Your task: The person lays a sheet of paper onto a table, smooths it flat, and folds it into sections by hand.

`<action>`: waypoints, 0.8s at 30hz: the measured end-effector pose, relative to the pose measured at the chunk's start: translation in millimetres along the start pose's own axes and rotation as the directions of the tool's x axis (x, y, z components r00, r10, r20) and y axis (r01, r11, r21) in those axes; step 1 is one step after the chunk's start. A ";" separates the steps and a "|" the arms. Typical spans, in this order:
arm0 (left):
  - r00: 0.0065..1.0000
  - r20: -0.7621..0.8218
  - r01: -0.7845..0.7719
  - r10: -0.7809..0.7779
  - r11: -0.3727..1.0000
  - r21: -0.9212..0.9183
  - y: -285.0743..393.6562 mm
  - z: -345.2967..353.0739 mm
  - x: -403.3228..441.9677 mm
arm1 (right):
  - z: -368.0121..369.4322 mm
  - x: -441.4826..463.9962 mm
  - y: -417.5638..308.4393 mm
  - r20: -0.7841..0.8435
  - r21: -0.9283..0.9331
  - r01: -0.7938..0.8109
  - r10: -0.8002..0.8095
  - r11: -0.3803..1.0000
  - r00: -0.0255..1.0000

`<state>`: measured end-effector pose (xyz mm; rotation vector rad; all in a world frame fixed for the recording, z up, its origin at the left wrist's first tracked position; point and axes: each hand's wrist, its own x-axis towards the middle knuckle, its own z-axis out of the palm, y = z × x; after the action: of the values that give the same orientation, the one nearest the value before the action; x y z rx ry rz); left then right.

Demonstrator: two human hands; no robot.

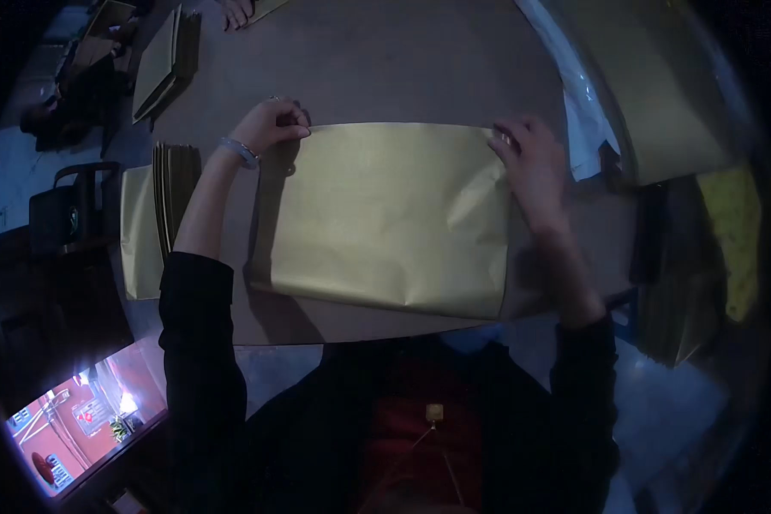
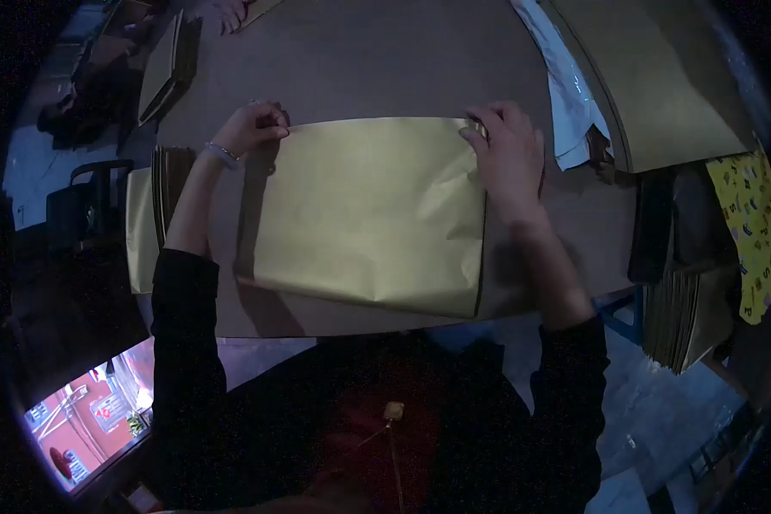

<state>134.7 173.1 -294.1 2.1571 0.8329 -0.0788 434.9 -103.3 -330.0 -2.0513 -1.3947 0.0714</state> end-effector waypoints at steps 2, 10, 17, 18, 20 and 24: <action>1.000 0.004 0.009 -0.009 1.000 -0.009 0.4 0.1 -0.6 | -2.8 0.5 2.3 0.053 0.070 -0.108 0.104 0.992 0.993; 1.000 -0.004 0.031 -0.031 0.997 0.074 11.2 -1.5 -0.5 | -10.1 5.9 5.9 0.148 0.332 -0.272 0.235 0.903 0.961; 0.996 0.016 0.082 -0.082 0.996 0.034 6.0 -1.9 1.0 | -10.0 8.5 14.8 0.151 0.325 -0.191 0.148 0.926 0.977; 0.997 0.015 0.069 -0.069 0.997 0.029 6.4 -1.8 0.6 | -11.5 8.5 14.7 0.166 0.333 -0.210 0.162 0.919 0.973; 0.998 0.005 0.062 -0.062 0.997 0.046 6.5 -1.8 0.4 | -12.3 7.9 15.9 0.180 0.340 -0.232 0.179 0.911 0.967; 0.997 -0.007 0.076 -0.076 0.997 0.028 11.2 -0.3 -0.9 | -15.8 7.8 17.1 0.198 0.352 -0.221 0.159 0.909 0.967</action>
<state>140.6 167.7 -286.2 2.1523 0.9221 -0.1238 458.3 -108.1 -324.4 -1.8816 -1.1622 0.5612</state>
